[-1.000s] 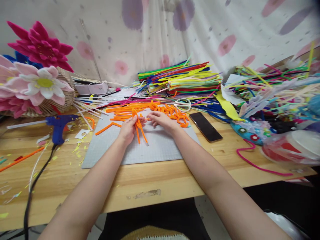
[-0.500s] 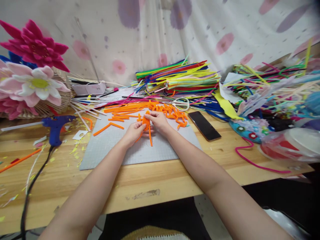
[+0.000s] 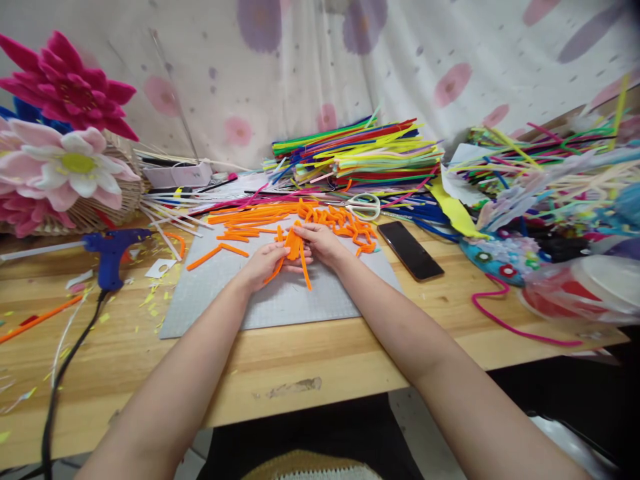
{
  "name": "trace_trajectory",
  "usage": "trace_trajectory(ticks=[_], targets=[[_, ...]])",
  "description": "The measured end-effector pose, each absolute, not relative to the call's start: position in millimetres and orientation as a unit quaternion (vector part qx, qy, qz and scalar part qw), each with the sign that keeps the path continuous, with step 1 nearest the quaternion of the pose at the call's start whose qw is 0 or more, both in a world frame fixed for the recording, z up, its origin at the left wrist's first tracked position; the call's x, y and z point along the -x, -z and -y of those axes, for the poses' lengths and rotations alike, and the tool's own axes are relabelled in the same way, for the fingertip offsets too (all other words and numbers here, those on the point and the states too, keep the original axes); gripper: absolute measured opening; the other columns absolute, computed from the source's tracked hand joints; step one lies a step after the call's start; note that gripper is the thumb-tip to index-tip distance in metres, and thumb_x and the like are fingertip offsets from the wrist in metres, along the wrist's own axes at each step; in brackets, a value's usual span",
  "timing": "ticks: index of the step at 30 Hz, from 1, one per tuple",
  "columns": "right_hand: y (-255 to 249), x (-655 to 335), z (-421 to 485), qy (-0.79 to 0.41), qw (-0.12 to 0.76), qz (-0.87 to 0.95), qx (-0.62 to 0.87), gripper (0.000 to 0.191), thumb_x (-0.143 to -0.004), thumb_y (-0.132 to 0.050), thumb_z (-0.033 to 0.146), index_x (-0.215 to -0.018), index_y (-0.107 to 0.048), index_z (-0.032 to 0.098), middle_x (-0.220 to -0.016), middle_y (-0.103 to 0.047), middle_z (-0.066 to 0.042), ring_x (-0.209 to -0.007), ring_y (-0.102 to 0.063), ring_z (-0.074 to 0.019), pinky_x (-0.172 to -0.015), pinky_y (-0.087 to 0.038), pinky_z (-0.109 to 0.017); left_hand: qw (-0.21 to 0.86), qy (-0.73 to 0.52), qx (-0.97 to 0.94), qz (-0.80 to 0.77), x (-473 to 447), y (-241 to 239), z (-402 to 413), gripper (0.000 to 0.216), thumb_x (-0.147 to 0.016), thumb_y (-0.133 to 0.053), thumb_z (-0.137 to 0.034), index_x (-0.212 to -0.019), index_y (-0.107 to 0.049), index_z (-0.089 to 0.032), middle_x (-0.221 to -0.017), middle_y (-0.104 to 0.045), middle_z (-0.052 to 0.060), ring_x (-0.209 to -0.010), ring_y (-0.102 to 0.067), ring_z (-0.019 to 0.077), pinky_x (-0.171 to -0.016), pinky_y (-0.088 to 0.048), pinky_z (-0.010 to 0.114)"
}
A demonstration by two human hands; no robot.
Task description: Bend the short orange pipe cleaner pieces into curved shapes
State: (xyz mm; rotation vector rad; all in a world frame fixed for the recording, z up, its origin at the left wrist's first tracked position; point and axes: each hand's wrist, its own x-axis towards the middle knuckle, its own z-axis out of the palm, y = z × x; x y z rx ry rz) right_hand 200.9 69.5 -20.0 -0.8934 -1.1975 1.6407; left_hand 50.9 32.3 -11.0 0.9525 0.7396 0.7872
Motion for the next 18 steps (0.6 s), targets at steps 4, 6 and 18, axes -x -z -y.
trace_trajectory(ticks=[4, 6, 18], targets=[[19, -201, -68, -0.669, 0.440, 0.475, 0.364, 0.031, -0.059, -0.067, 0.040, -0.072, -0.060, 0.012, -0.050, -0.046, 0.006, -0.041, -0.031, -0.0027, -0.040, -0.019, -0.019, 0.727, -0.340, -0.472, -0.365, -53, 14, -32, 0.017, -0.074, -0.056, -0.017, -0.088, -0.063, -0.009, -0.087, -0.069, 0.014, -0.077, -0.067, 0.0226, -0.067, -0.053, 0.034], [19, -200, -68, -0.655, 0.443, 0.481, 0.379, 0.032, -0.059, -0.067, 0.040, -0.073, -0.061, 0.012, -0.051, -0.046, 0.006, -0.041, -0.031, -0.0027, -0.040, -0.019, -0.020, 0.726, -0.331, -0.481, -0.362, -54, 15, -31, 0.016, -0.073, -0.058, -0.017, -0.086, -0.063, -0.009, -0.087, -0.068, 0.014, -0.074, -0.067, 0.0217, -0.067, -0.053, 0.033], [10, -195, -71, -0.533, 0.528, 0.508, 0.422, 0.031, -0.059, -0.066, 0.043, -0.065, -0.056, 0.014, -0.055, -0.045, 0.005, -0.049, -0.036, -0.0046, -0.046, -0.025, -0.021, 0.695, -0.390, -0.424, -0.431, -66, 11, -32, 0.025, -0.082, -0.049, -0.032, -0.076, -0.058, -0.009, -0.067, -0.063, 0.008, -0.060, -0.064, 0.0165, -0.067, -0.052, 0.035]])
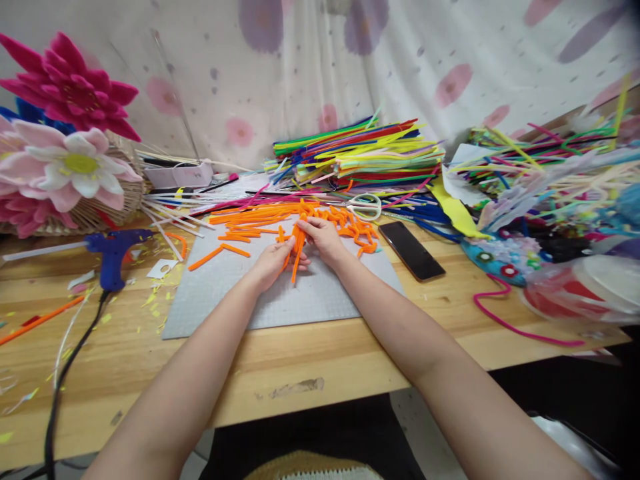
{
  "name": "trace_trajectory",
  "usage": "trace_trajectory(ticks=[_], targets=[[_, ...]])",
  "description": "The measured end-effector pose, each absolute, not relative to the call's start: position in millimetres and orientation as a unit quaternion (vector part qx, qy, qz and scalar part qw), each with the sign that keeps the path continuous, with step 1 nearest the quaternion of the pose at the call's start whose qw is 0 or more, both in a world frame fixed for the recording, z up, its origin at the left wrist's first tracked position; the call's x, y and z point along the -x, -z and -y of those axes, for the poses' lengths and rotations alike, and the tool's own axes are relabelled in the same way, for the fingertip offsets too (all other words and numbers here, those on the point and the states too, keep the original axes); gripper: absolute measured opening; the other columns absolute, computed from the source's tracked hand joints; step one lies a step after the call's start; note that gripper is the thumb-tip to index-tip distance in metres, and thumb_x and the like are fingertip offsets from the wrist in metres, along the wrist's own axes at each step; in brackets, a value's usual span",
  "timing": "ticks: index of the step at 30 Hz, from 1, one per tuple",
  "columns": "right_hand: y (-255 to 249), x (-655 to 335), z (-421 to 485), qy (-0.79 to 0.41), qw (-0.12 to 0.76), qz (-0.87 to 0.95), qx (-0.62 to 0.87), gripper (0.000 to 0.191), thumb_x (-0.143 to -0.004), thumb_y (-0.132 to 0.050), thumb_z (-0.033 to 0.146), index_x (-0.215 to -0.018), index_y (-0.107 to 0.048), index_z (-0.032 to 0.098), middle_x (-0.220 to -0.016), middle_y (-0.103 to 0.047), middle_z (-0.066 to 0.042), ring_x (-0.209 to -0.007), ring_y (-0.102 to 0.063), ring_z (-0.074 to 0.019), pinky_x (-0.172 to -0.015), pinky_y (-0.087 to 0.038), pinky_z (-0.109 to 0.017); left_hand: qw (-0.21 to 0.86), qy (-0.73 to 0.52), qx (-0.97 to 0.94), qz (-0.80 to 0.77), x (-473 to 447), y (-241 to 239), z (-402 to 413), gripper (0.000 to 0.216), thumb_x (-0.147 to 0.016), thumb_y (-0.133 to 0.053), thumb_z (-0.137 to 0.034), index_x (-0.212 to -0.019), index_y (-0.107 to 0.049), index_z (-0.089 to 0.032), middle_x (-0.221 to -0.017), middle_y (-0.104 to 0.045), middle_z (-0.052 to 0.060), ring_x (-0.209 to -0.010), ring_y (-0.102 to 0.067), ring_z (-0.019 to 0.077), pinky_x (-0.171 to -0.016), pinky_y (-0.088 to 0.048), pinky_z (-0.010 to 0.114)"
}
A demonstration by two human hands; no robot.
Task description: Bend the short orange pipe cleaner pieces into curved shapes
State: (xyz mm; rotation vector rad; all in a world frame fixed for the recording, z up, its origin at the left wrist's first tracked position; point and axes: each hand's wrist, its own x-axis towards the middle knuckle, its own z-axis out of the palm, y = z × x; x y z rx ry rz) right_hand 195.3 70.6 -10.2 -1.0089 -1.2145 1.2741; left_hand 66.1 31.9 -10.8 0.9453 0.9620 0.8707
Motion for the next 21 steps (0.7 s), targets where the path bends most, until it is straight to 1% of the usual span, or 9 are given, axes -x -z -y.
trace_trajectory(ticks=[2, 5, 7, 9, 11, 12, 16, 18, 21], targets=[[10, -196, -70, -0.516, 0.534, 0.518, 0.425, 0.030, -0.060, -0.066, 0.041, -0.063, -0.055, 0.014, -0.055, -0.045, 0.005, -0.050, -0.037, -0.0046, -0.047, -0.025, -0.021, 0.684, -0.390, -0.428, -0.443, -68, 11, -31, 0.019, -0.080, -0.054, -0.027, -0.071, -0.056, -0.010, -0.062, -0.060, 0.004, -0.056, -0.062, 0.0135, -0.064, -0.052, 0.031], [12, -198, -72, -0.526, 0.520, 0.519, 0.429, 0.031, -0.060, -0.066, 0.042, -0.064, -0.055, 0.014, -0.056, -0.046, 0.005, -0.049, -0.036, -0.0040, -0.045, -0.024, -0.020, 0.682, -0.387, -0.433, -0.444, -70, 11, -31, 0.018, -0.080, -0.053, -0.022, -0.066, -0.054, -0.010, -0.057, -0.055, 0.000, -0.050, -0.058, 0.0100, -0.058, -0.051, 0.026], [14, -202, -72, -0.584, 0.471, 0.520, 0.409, 0.032, -0.061, -0.066, 0.044, -0.069, -0.057, 0.015, -0.056, -0.048, 0.005, -0.046, -0.036, -0.0037, -0.044, -0.023, -0.020, 0.687, -0.395, -0.428, -0.433, -69, 11, -30, 0.018, -0.080, -0.052, -0.022, -0.066, -0.053, -0.011, -0.054, -0.052, -0.002, -0.047, -0.055, 0.0083, -0.057, -0.051, 0.026], [15, -207, -72, -0.653, 0.397, 0.531, 0.367, 0.034, -0.060, -0.067, 0.042, -0.075, -0.058, 0.014, -0.058, -0.052, 0.003, -0.047, -0.040, -0.0043, -0.044, -0.024, -0.019, 0.695, -0.409, -0.418, -0.420, -67, 10, -31, 0.018, -0.079, -0.054, -0.021, -0.065, -0.053, -0.011, -0.054, -0.050, -0.002, -0.048, -0.053, 0.0073, -0.059, -0.052, 0.026], [15, -211, -71, -0.689, 0.347, 0.542, 0.335, 0.034, -0.059, -0.069, 0.040, -0.076, -0.059, 0.013, -0.062, -0.057, 0.001, -0.051, -0.044, -0.0052, -0.045, -0.025, -0.019, 0.702, -0.412, -0.413, -0.409, -64, 10, -31, 0.019, -0.078, -0.056, -0.023, -0.063, -0.052, -0.011, -0.055, -0.050, -0.002, -0.049, -0.053, 0.0068, -0.062, -0.052, 0.026], [15, -213, -70, -0.691, 0.338, 0.546, 0.333, 0.033, -0.059, -0.069, 0.039, -0.075, -0.059, 0.012, -0.062, -0.058, 0.000, -0.051, -0.045, -0.0052, -0.044, -0.024, -0.019, 0.705, -0.410, -0.414, -0.404, -64, 10, -31, 0.021, -0.078, -0.056, -0.024, -0.062, -0.051, -0.011, -0.056, -0.051, -0.002, -0.049, -0.052, 0.0067, -0.063, -0.052, 0.027], [13, -213, -66, -0.648, 0.364, 0.552, 0.379, 0.029, -0.062, -0.066, 0.039, -0.066, -0.057, 0.012, -0.056, -0.054, 0.002, -0.045, -0.036, -0.0028, -0.041, -0.019, -0.019, 0.726, -0.406, -0.402, -0.383, -62, 9, -30, 0.022, -0.080, -0.052, -0.030, -0.068, -0.053, -0.012, -0.058, -0.050, -0.002, -0.051, -0.052, 0.0073, -0.067, -0.054, 0.032], [12, -210, -65, -0.625, 0.377, 0.554, 0.400, 0.029, -0.062, -0.065, 0.040, -0.063, -0.054, 0.012, -0.052, -0.049, 0.004, -0.043, -0.032, -0.0024, -0.041, -0.018, -0.019, 0.729, -0.414, -0.388, -0.384, -63, 9, -30, 0.020, -0.082, -0.050, -0.029, -0.071, -0.053, -0.012, -0.058, -0.050, -0.002, -0.051, -0.051, 0.0072, -0.068, -0.054, 0.034], [12, -204, -63, -0.600, 0.397, 0.552, 0.421, 0.031, -0.061, -0.065, 0.042, -0.060, -0.051, 0.014, -0.049, -0.042, 0.007, -0.042, -0.029, -0.0030, -0.041, -0.017, -0.020, 0.716, -0.421, -0.372, -0.414, -63, 8, -31, 0.018, -0.081, -0.049, -0.022, -0.068, -0.054, -0.011, -0.057, -0.053, 0.000, -0.052, -0.054, 0.0080, -0.068, -0.054, 0.033]])
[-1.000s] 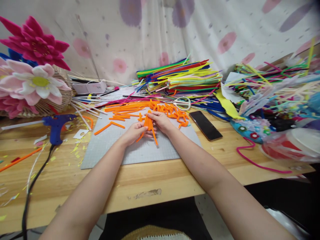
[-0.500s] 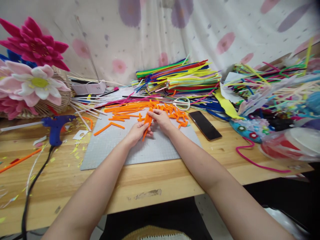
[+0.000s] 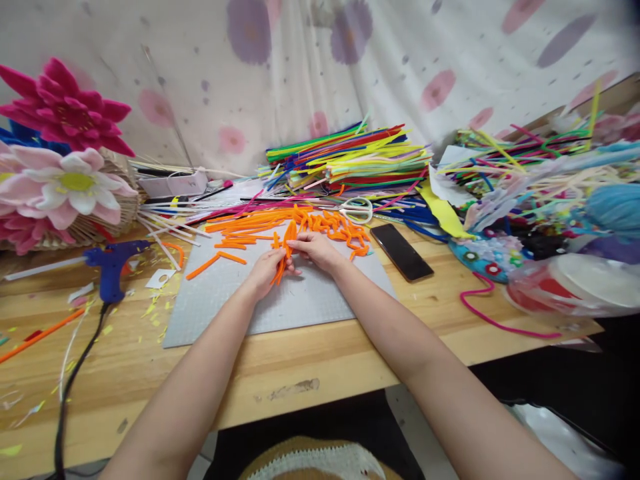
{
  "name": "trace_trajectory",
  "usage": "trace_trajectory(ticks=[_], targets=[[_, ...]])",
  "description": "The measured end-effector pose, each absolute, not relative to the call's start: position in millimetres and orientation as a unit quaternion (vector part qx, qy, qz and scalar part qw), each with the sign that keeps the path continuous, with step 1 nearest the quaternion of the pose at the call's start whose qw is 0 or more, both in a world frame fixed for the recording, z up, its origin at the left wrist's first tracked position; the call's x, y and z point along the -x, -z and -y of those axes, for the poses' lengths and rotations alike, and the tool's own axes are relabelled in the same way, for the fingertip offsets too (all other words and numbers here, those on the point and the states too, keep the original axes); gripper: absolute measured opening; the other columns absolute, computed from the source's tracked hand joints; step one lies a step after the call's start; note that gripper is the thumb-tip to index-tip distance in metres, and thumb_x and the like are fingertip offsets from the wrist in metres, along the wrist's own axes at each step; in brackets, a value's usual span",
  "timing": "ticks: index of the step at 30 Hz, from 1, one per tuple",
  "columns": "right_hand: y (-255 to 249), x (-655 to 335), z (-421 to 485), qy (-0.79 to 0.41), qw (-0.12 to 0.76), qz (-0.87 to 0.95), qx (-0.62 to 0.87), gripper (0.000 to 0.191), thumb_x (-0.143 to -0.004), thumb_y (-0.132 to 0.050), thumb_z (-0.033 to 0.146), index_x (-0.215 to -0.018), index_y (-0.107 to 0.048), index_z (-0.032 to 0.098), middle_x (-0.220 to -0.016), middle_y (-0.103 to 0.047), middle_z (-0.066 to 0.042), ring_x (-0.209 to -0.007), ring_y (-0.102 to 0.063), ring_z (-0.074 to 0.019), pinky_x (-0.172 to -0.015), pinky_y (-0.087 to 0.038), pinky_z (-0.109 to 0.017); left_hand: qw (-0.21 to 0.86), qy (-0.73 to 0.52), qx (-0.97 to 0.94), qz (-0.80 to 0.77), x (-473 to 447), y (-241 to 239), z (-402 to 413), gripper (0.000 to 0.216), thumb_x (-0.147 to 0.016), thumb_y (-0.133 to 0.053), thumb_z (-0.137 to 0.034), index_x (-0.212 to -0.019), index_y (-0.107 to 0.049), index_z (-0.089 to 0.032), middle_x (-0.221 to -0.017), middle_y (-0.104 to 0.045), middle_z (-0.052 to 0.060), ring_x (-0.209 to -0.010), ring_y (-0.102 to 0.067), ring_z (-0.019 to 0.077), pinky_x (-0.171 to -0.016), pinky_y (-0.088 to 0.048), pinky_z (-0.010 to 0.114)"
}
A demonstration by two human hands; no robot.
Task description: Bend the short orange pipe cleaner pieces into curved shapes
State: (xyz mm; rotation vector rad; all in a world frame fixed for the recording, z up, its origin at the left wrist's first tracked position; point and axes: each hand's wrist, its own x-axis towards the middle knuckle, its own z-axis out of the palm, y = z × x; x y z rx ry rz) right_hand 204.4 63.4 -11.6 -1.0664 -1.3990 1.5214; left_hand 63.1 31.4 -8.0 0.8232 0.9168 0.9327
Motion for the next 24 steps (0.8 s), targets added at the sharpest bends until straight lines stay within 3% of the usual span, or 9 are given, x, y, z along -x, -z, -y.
trace_trajectory(ticks=[5, 12, 19, 24], targets=[[12, -199, -63, -0.525, 0.449, 0.575, 0.438, 0.034, -0.062, -0.061, 0.043, -0.053, -0.043, 0.016, -0.051, -0.034, 0.006, -0.049, -0.031, -0.0054, -0.048, -0.024, -0.021, 0.723, -0.419, -0.329, -0.440, -61, 4, -35, 0.009, -0.077, -0.055, -0.014, -0.077, -0.062, -0.008, -0.068, -0.064, 0.007, -0.064, -0.063, 0.0139, -0.068, -0.054, 0.031], [15, -192, -66, -0.382, 0.482, 0.619, 0.488, 0.029, -0.064, -0.059, 0.031, -0.049, -0.039, 0.017, -0.058, -0.038, 0.004, -0.059, -0.035, -0.0079, -0.058, -0.031, -0.023, 0.697, -0.432, -0.372, -0.435, -68, 13, -33, 0.018, -0.073, -0.063, -0.025, -0.078, -0.064, -0.008, -0.071, -0.067, 0.009, -0.067, -0.065, 0.0161, -0.070, -0.053, 0.032], [12, -198, -60, -0.605, 0.405, 0.532, 0.431, 0.035, -0.059, -0.064, 0.046, -0.059, -0.044, 0.016, -0.050, -0.039, 0.006, -0.045, -0.033, -0.0051, -0.043, -0.023, -0.020, 0.673, -0.420, -0.396, -0.462, -70, 12, -28, 0.013, -0.074, -0.060, -0.022, -0.075, -0.063, -0.009, -0.071, -0.067, 0.008, -0.064, -0.064, 0.0155, -0.064, -0.054, 0.031], [12, -202, -62, -0.615, 0.416, 0.529, 0.410, 0.038, -0.059, -0.065, 0.047, -0.058, -0.047, 0.014, -0.050, -0.042, 0.007, -0.043, -0.032, -0.0030, -0.042, -0.020, -0.020, 0.703, -0.416, -0.350, -0.459, -63, 6, -31, 0.007, -0.074, -0.058, -0.013, -0.073, -0.062, -0.008, -0.068, -0.066, 0.007, -0.060, -0.063, 0.0128, -0.065, -0.055, 0.028]])
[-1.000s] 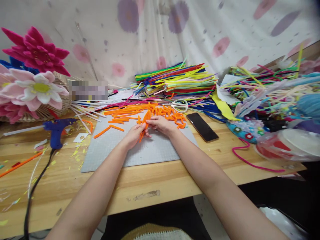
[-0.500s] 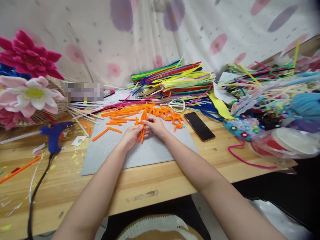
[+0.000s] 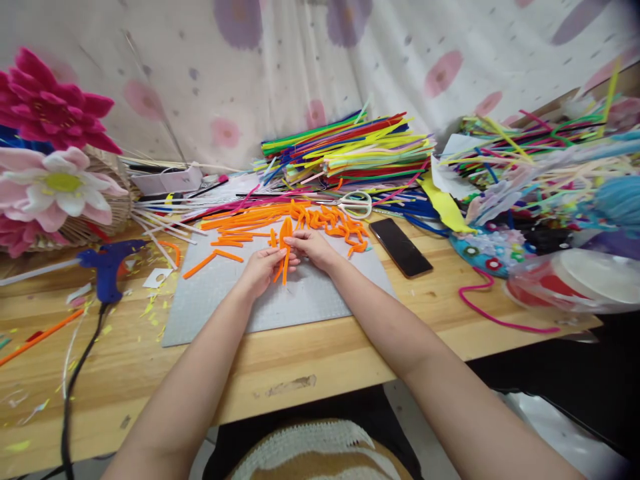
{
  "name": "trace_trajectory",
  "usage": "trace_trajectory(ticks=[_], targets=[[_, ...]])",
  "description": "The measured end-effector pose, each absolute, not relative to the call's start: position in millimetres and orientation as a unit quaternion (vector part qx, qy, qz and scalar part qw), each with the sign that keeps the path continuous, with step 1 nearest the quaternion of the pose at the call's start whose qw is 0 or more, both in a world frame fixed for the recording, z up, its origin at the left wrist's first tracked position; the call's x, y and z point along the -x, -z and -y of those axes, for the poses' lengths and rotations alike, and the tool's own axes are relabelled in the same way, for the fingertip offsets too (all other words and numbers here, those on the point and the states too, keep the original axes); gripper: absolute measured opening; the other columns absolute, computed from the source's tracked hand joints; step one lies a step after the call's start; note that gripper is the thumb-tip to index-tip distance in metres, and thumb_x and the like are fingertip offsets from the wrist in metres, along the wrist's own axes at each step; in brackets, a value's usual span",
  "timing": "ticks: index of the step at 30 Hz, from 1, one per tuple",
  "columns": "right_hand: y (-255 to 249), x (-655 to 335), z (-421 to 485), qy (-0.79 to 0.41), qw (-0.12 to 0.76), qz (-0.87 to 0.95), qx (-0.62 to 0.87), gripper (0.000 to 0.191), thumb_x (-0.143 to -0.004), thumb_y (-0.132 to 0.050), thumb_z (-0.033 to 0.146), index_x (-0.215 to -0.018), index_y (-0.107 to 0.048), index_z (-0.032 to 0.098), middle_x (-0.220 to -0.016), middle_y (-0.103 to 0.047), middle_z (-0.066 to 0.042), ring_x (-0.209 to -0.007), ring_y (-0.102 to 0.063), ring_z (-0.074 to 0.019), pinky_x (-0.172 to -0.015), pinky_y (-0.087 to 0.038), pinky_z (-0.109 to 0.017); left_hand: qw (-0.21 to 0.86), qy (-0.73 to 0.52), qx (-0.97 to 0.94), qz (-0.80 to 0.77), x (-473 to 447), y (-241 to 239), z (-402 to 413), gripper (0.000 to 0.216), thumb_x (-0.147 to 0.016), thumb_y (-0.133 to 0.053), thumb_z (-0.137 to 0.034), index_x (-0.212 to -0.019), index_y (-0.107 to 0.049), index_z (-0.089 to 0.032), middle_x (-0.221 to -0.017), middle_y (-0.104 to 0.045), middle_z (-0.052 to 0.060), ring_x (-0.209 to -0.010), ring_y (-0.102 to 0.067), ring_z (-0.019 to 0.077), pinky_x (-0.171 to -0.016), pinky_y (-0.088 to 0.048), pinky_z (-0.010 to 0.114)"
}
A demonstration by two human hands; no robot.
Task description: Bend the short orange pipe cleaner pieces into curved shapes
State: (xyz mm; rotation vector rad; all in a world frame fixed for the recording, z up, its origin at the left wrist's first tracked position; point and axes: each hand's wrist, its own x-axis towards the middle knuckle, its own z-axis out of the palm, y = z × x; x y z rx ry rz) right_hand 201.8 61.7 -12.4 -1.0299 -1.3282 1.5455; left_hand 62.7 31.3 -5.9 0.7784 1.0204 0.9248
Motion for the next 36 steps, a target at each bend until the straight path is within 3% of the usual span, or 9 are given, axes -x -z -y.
trace_trajectory(ticks=[5, 10, 15, 24, 30, 36], targets=[[11, -202, -61, -0.608, 0.417, 0.553, 0.388, 0.034, -0.062, -0.065, 0.043, -0.056, -0.049, 0.013, -0.050, -0.042, 0.007, -0.044, -0.031, -0.0024, -0.043, -0.020, -0.019, 0.730, -0.402, -0.309, -0.458, -58, 3, -35, 0.010, -0.075, -0.055, -0.008, -0.067, -0.061, -0.009, -0.059, -0.061, 0.003, -0.055, -0.058, 0.0083, -0.070, -0.055, 0.027], [14, -209, -63, -0.719, 0.334, 0.521, 0.315, 0.030, -0.063, -0.067, 0.039, -0.065, -0.053, 0.012, -0.053, -0.048, 0.005, -0.044, -0.033, -0.0020, -0.042, -0.021, -0.018, 0.758, -0.385, -0.292, -0.439, -55, 3, -35, 0.014, -0.076, -0.052, -0.005, -0.067, -0.062, -0.008, -0.059, -0.061, 0.004, -0.054, -0.058, 0.0081, -0.062, -0.055, 0.022], [18, -208, -67, -0.785, 0.323, 0.457, 0.267, 0.031, -0.059, -0.071, 0.035, -0.067, -0.051, 0.012, -0.051, -0.047, 0.006, -0.042, -0.035, -0.0015, -0.038, -0.020, -0.016, 0.767, -0.358, -0.295, -0.443, -52, 4, -36, 0.010, -0.075, -0.055, -0.006, -0.071, -0.064, -0.008, -0.063, -0.065, 0.007, -0.058, -0.062, 0.0107, -0.058, -0.054, 0.019], [14, -199, -64, -0.747, 0.377, 0.435, 0.333, 0.032, -0.054, -0.075, 0.033, -0.061, -0.050, 0.012, -0.046, -0.047, 0.007, -0.036, -0.034, -0.0006, -0.035, -0.018, -0.016, 0.760, -0.373, -0.317, -0.428, -56, 5, -38, 0.007, -0.072, -0.058, -0.007, -0.069, -0.065, -0.007, -0.063, -0.066, 0.008, -0.058, -0.062, 0.0116, -0.057, -0.053, 0.021], [13, -203, -64, -0.756, 0.354, 0.450, 0.318, 0.030, -0.055, -0.074, 0.031, -0.069, -0.057, 0.011, -0.053, -0.054, 0.003, -0.045, -0.046, -0.0037, -0.039, -0.024, -0.016, 0.685, -0.447, -0.329, -0.471, -61, 6, -34, 0.005, -0.070, -0.063, -0.012, -0.067, -0.064, -0.009, -0.062, -0.065, 0.005, -0.056, -0.061, 0.0105, -0.061, -0.052, 0.023], [12, -207, -67, -0.749, 0.336, 0.471, 0.324, 0.029, -0.057, -0.072, 0.032, -0.062, -0.053, 0.011, -0.049, -0.048, 0.005, -0.039, -0.034, -0.0010, -0.036, -0.015, -0.017, 0.747, -0.360, -0.331, -0.450, -55, 6, -34, 0.008, -0.073, -0.059, -0.011, -0.077, -0.066, -0.008, -0.064, -0.065, 0.007, -0.057, -0.061, 0.0108, -0.060, -0.053, 0.024]])
